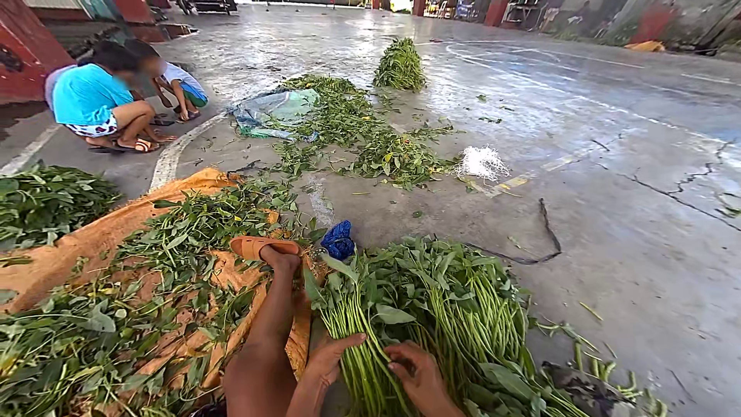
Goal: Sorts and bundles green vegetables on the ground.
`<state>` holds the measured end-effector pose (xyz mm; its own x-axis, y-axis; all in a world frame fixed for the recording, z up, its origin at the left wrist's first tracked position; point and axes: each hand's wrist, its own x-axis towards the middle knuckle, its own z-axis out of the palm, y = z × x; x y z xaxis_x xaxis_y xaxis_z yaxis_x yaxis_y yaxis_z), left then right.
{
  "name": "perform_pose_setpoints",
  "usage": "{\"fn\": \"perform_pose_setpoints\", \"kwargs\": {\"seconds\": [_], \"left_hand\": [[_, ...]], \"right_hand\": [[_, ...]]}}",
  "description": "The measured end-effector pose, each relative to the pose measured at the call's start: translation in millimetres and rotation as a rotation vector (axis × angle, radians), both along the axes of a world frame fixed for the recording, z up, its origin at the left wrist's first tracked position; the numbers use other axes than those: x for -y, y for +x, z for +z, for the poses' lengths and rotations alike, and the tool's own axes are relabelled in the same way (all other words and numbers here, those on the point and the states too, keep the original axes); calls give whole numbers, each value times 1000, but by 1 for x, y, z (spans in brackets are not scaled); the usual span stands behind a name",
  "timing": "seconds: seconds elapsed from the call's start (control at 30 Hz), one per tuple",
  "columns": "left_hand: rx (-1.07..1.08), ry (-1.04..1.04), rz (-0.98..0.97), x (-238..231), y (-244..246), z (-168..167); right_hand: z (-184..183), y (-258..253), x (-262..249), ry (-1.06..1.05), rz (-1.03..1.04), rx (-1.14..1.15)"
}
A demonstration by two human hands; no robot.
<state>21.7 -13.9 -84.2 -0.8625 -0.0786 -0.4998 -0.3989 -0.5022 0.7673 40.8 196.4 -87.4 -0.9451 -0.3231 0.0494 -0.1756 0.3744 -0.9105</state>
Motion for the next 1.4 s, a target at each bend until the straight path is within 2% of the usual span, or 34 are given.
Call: {"fn": "perform_pose_setpoints", "kwargs": {"seconds": [0.2, 0.37, 0.6, 0.93, 1.07, 1.23, 1.33, 1.4], "left_hand": [[-96, 48, -84, 6, 5, -2], [-92, 1, -39, 16, 6, -3], [-102, 51, 58, 15, 10, -5], [-131, -2, -23, 18, 6, -5], [-150, 11, 19, 14, 9, -6], [-106, 51, 149, -2, 12, 11], [-166, 42, 162, -8, 15, 24], [-272, 88, 145, -7, 20, 31]], "right_hand": [[-6, 3, -5, 66, 13, -86], [5, 8, 2, 236, 30, -210], [-2, 6, 4, 412, -7, -601], [-12, 5, -1, 511, 2, -768], [-16, 10, 3, 418, 20, -628], [-14, 16, 13, 104, 90, -286], [7, 19, 14, -15, 196, 31], [24, 21, 19, 36, 204, 70]]}}
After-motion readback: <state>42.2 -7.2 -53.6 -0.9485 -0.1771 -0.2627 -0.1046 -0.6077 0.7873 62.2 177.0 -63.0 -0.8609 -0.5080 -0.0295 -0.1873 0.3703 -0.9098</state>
